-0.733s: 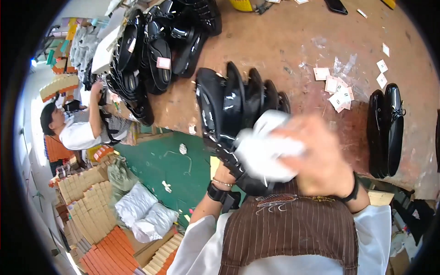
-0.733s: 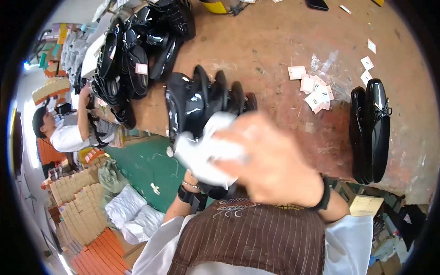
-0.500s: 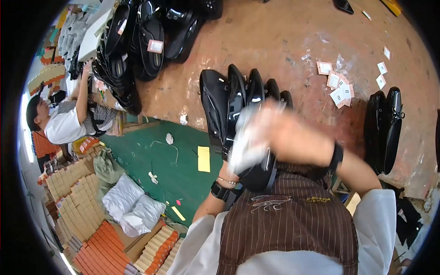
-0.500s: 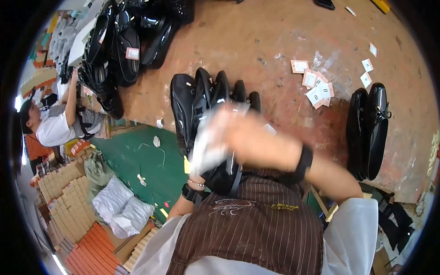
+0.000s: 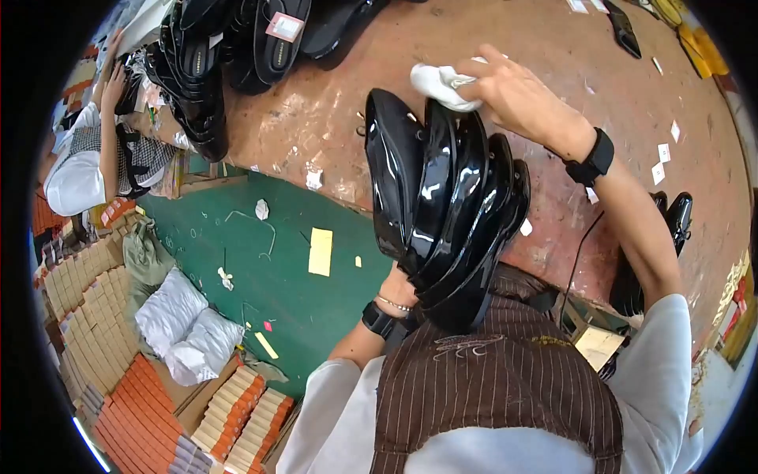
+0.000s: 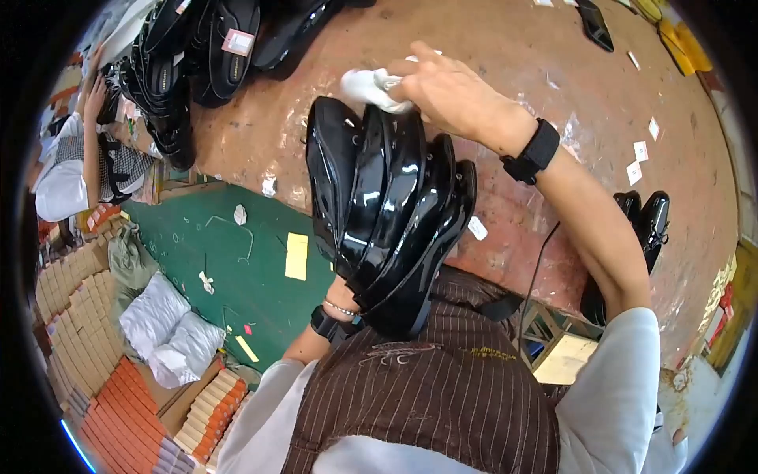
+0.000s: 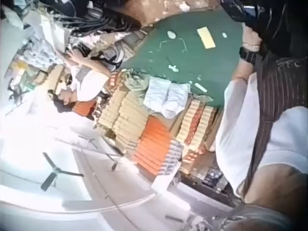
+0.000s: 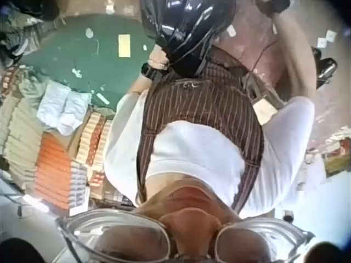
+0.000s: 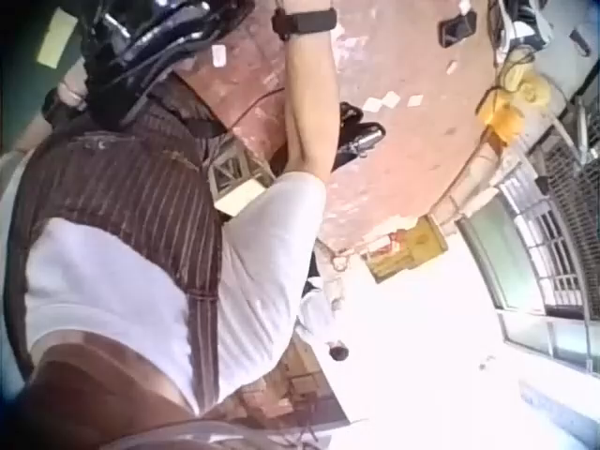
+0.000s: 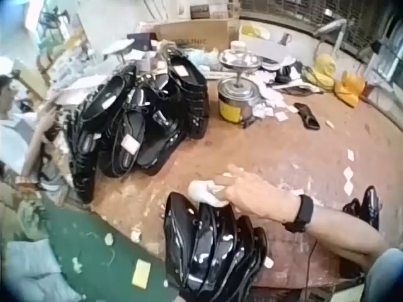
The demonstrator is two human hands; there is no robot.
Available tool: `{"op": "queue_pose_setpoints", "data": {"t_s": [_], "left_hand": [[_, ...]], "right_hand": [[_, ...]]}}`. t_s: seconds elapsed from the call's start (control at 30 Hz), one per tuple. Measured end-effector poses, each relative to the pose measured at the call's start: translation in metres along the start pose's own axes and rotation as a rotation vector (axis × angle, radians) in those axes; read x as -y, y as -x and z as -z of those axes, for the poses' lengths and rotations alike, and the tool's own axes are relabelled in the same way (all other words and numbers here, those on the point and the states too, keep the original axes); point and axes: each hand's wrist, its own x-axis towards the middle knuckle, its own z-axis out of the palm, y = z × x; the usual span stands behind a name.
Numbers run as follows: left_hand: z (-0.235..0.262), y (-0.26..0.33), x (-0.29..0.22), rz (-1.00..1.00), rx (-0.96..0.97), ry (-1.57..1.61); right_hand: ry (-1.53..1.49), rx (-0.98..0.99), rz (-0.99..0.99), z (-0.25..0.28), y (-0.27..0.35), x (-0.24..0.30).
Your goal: Cleaning black leather loafers with a white cloth and then attaching white labels/stickers to the vamps.
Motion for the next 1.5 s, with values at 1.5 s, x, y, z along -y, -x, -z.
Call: {"op": "queue_pose_setpoints", "data": {"t_s": [1.5], "left_hand": [[0.0, 0.034, 0.048, 0.351, 0.628, 0.482]], "right_hand": [[-0.079, 0.144, -0.224, 0.027, 0.102, 0.097]]}}
